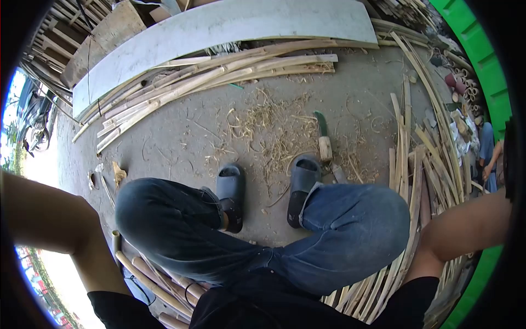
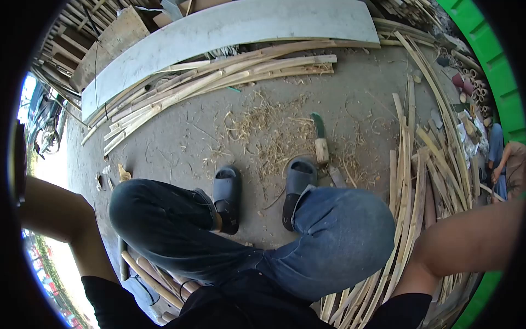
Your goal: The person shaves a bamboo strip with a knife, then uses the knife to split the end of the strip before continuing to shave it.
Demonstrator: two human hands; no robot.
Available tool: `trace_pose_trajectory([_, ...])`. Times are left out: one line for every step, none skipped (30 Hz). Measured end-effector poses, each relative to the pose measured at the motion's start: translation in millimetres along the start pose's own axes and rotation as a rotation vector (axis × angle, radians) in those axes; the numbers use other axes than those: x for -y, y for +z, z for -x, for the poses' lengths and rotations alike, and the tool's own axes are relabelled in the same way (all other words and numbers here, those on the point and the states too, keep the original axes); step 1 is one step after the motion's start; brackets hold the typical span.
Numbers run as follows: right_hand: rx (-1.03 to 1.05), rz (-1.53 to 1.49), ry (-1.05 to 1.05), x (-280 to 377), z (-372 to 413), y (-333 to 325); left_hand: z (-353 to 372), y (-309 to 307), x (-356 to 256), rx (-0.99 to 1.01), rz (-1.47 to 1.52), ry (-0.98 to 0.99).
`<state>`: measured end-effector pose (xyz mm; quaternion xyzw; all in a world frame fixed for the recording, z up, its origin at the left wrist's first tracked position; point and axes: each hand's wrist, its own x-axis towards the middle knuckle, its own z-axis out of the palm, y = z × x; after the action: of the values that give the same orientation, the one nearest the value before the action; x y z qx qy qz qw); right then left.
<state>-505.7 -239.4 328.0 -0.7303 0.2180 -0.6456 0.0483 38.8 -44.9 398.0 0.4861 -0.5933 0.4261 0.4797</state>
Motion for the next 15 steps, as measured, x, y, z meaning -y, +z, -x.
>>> trace_pose_trajectory([0.095,-0.208,0.214,-37,25,26,23,16,8,0.025,0.032,-0.046])
trace_pose_trajectory([0.173,-0.463,0.519,-80,55,46,49,39,23,0.094,0.084,-0.135])
trace_pose_trajectory([0.326,0.004,0.385,-80,103,110,86,64,41,0.197,0.145,-0.273])
trace_pose_trajectory([0.497,-0.063,0.544,-131,159,125,132,97,51,0.322,0.238,-0.547])
trace_pose_trajectory([0.680,0.082,0.715,-153,211,138,186,123,74,0.539,0.404,-0.742])
trace_pose_trajectory([0.884,0.246,0.804,-177,264,146,234,140,80,0.690,0.353,-0.934])
trace_pose_trajectory([1.045,0.283,0.880,-189,310,148,281,155,94,0.784,0.262,-1.083])
trace_pose_trajectory([1.167,0.356,0.712,-211,367,142,326,166,108,0.917,0.184,-1.123])
trace_pose_trajectory([1.303,0.438,0.792,-210,398,143,362,178,117,1.079,0.042,-0.982])
trace_pose_trajectory([1.439,0.497,0.911,-208,420,148,405,191,131,1.126,0.025,-0.801])
trace_pose_trajectory([1.454,0.489,0.925,-212,451,149,442,206,145,1.171,0.009,-0.612])
trace_pose_trajectory([1.526,0.520,0.919,-219,474,156,464,225,148,1.215,-0.021,-0.626])
trace_pose_trajectory([1.466,0.516,0.967,-208,476,167,488,245,151,1.271,-0.043,-0.650])
trace_pose_trajectory([1.440,0.527,1.009,-202,476,179,527,268,165,1.236,-0.004,-0.603])
trace_pose_trajectory([1.414,0.546,1.066,-200,478,185,541,290,164,1.295,-0.059,-0.658])
